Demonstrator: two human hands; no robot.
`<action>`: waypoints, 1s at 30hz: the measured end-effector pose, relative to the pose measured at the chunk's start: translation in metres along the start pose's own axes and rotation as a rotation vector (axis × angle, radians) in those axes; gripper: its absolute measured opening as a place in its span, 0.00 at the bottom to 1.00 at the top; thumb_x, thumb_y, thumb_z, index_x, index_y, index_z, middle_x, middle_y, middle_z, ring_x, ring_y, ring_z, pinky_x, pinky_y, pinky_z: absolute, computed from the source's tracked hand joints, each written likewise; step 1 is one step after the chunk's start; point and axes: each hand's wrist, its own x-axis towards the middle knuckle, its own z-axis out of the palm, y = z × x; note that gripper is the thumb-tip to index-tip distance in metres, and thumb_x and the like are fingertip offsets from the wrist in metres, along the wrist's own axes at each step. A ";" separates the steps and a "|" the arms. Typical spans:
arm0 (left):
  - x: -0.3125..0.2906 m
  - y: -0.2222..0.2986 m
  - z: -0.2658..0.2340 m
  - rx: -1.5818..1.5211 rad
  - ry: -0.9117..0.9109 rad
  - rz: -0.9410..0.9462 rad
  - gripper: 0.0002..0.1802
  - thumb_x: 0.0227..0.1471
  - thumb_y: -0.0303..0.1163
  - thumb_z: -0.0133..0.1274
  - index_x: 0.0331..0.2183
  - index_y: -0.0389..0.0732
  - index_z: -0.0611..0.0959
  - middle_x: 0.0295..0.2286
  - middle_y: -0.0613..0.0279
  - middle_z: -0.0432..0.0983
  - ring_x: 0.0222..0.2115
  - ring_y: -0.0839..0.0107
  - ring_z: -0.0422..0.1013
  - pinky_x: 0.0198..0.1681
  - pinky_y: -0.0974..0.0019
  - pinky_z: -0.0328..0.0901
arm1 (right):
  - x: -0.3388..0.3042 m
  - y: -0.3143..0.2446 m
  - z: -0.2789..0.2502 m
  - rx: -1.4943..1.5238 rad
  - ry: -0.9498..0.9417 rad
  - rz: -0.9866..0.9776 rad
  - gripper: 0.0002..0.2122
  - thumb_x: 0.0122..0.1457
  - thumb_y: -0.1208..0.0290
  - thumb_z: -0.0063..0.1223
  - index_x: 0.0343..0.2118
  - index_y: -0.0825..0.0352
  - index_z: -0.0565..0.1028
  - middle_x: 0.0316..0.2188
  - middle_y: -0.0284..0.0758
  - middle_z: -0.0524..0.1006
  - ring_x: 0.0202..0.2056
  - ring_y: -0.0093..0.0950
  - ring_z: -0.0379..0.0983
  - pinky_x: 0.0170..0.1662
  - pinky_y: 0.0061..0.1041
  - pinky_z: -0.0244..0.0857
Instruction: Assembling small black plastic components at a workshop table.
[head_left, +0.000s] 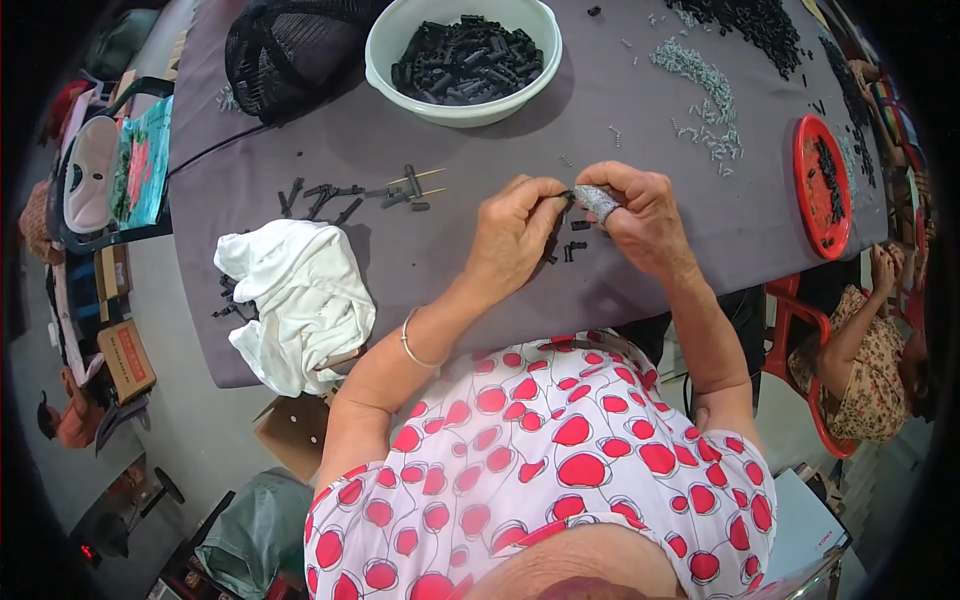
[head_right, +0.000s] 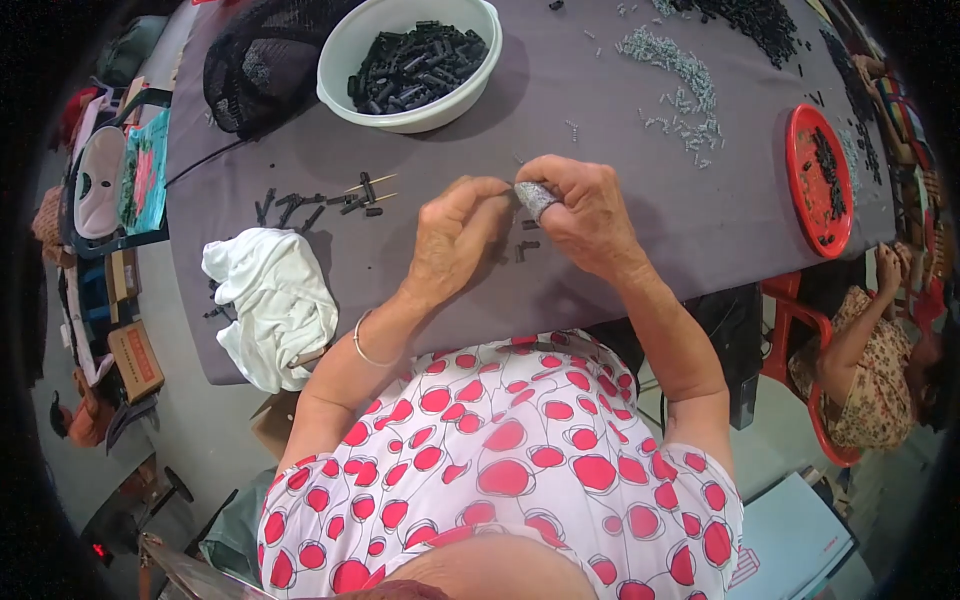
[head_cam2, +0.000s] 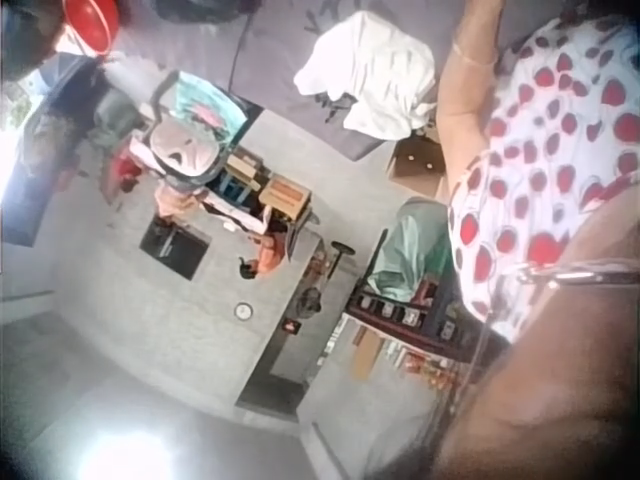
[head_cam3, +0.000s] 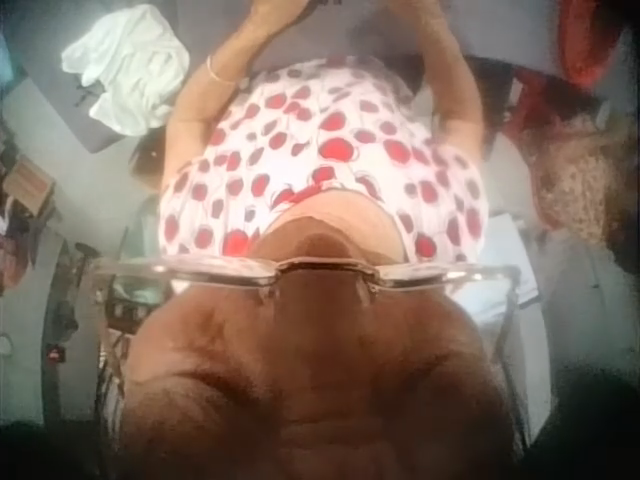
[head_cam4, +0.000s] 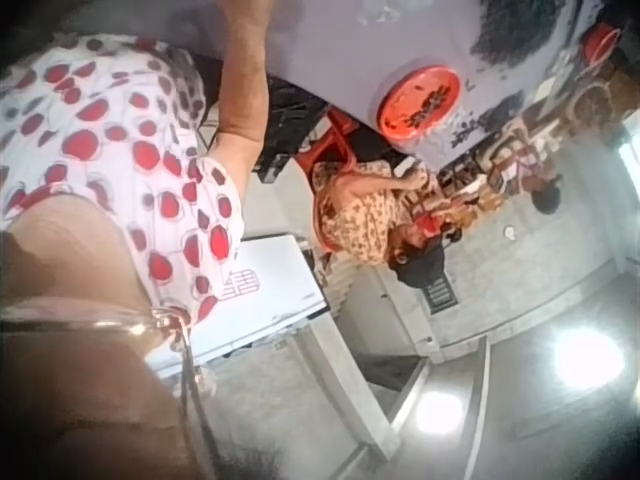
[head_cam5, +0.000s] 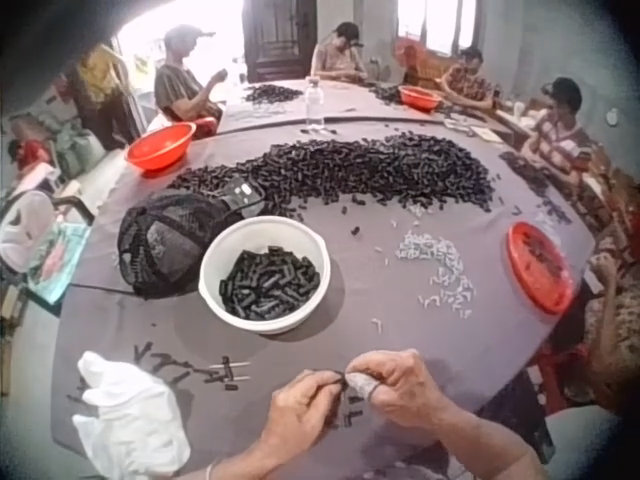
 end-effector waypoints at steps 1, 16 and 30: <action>0.001 0.001 -0.001 -0.080 -0.020 -0.121 0.04 0.48 0.21 0.52 0.30 0.33 0.78 0.23 0.53 0.71 0.22 0.62 0.70 0.26 0.64 0.63 | -0.001 0.004 0.006 0.027 0.043 -0.030 0.08 0.45 0.82 0.47 0.30 0.70 0.75 0.20 0.40 0.74 0.22 0.27 0.71 0.29 0.24 0.64; 0.010 0.000 -0.018 -0.667 -0.105 -0.439 0.11 0.52 0.27 0.53 0.37 0.30 0.80 0.28 0.60 0.77 0.27 0.75 0.72 0.31 0.73 0.68 | -0.013 0.000 0.022 -0.082 0.176 -0.384 0.22 0.40 0.87 0.51 0.43 0.71 0.69 0.36 0.44 0.72 0.34 0.37 0.73 0.36 0.29 0.67; 0.013 0.004 -0.026 -1.006 -0.215 -0.629 0.13 0.54 0.30 0.51 0.39 0.31 0.79 0.33 0.58 0.78 0.32 0.75 0.74 0.33 0.76 0.70 | -0.011 0.013 0.047 -0.301 0.395 -0.551 0.25 0.38 0.86 0.54 0.45 0.73 0.67 0.36 0.44 0.72 0.35 0.40 0.70 0.39 0.33 0.67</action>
